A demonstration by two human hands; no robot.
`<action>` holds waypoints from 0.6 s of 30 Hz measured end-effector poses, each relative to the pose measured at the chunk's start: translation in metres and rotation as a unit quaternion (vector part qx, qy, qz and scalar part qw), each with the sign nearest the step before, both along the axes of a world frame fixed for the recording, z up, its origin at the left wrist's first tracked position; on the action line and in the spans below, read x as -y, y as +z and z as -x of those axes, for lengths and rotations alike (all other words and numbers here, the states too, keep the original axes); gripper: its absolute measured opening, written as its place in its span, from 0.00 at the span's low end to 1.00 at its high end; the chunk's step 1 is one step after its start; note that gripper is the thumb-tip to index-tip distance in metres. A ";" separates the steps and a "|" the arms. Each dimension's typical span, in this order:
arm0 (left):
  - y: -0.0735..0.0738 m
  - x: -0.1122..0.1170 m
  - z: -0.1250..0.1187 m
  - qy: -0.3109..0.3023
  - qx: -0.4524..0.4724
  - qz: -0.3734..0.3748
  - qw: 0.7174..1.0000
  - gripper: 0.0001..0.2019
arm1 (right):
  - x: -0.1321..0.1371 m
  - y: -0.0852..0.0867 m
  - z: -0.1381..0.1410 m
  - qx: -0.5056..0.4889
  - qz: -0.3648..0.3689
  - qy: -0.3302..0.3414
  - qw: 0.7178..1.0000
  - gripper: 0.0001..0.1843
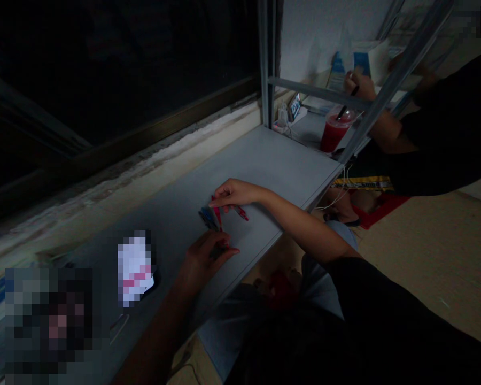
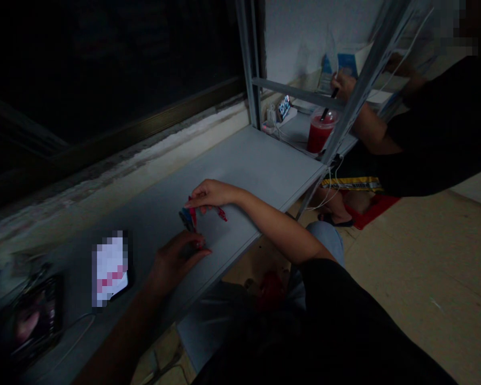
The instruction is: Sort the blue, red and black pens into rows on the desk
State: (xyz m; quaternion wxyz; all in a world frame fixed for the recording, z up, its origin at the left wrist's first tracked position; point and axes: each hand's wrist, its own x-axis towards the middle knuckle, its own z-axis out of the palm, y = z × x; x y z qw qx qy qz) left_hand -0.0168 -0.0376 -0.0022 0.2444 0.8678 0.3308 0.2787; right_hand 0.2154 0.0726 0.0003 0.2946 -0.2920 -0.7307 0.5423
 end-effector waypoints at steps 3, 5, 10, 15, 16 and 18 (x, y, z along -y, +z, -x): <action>0.001 0.000 -0.001 0.000 -0.004 0.014 1.000 0.13 | 0.000 0.000 0.000 0.000 -0.002 0.000 1.000 0.26; 0.001 0.000 -0.001 -0.001 -0.004 0.003 1.000 0.13 | 0.000 0.000 0.000 0.004 -0.007 0.005 1.000 0.26; 0.000 -0.001 0.001 -0.006 -0.001 -0.016 1.000 0.14 | -0.001 -0.001 0.000 0.003 0.001 0.013 1.000 0.25; -0.001 0.000 0.001 -0.007 0.011 -0.024 1.000 0.13 | -0.002 -0.004 0.001 -0.003 0.005 0.010 1.000 0.25; -0.001 0.000 0.000 -0.008 0.013 -0.025 1.000 0.13 | -0.002 -0.004 0.000 -0.003 0.004 0.007 1.000 0.25; -0.001 0.000 0.000 -0.013 0.012 -0.029 0.999 0.14 | -0.002 -0.004 0.000 -0.002 0.000 0.004 1.000 0.26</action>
